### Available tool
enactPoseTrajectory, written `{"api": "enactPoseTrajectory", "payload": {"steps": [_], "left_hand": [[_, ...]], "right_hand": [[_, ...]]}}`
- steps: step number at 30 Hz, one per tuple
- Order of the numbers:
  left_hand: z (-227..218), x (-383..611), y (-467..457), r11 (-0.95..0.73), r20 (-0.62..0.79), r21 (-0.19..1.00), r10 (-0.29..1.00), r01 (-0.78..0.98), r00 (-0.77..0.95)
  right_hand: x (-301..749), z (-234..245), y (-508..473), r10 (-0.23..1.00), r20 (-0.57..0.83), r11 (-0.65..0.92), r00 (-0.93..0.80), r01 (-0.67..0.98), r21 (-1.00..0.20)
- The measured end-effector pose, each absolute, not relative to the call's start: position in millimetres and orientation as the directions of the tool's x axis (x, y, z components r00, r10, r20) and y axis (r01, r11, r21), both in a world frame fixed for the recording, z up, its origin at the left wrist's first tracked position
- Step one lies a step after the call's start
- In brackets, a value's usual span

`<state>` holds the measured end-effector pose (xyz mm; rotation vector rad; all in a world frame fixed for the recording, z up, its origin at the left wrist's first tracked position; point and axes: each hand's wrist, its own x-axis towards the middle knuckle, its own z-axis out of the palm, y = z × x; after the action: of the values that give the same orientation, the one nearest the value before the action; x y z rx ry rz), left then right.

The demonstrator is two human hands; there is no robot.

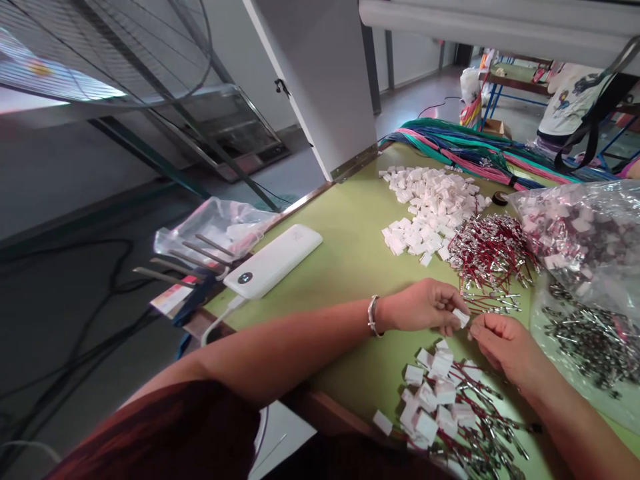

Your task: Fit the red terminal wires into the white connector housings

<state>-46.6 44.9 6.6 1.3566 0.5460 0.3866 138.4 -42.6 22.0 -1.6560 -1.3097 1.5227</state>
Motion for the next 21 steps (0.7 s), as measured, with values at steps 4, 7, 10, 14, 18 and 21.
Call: {"api": "enactPoseTrajectory", "payload": {"steps": [4,7,10,14,18,21], "left_hand": [[-3.7,-38.8,38.3,0.336,-0.245,0.94,0.536,0.062,0.808],[5.1,-38.7,38.9,0.183,-0.222,0.973,0.561,0.142,0.797],[20.9,-46.4,48.3,-0.29,-0.036,0.904,0.68,0.314,0.732],[25.7,-58.5,71.0,-0.463,0.09,0.47,0.872,0.751,0.481],[14.4,-59.7,87.3,-0.463,0.026,0.209,0.883,0.861,0.468],[8.5,-59.2,90.4,-0.471,0.03,0.254,0.877,0.845,0.48]], "right_hand": [[136.6,22.3,-42.2,0.953,-0.281,-0.197,-0.115,0.471,-0.86],[136.9,21.4,-41.3,0.97,-0.214,-0.123,-0.111,0.538,-0.834],[135.8,21.9,-43.7,0.982,-0.138,-0.037,-0.126,0.593,-0.805],[135.2,23.2,-49.4,0.94,-0.107,0.161,-0.325,0.694,-0.702],[146.7,15.2,-42.0,0.959,0.103,0.28,-0.263,0.839,-0.467],[155.7,4.8,-30.9,0.951,0.207,0.278,-0.229,0.926,-0.255]]}}
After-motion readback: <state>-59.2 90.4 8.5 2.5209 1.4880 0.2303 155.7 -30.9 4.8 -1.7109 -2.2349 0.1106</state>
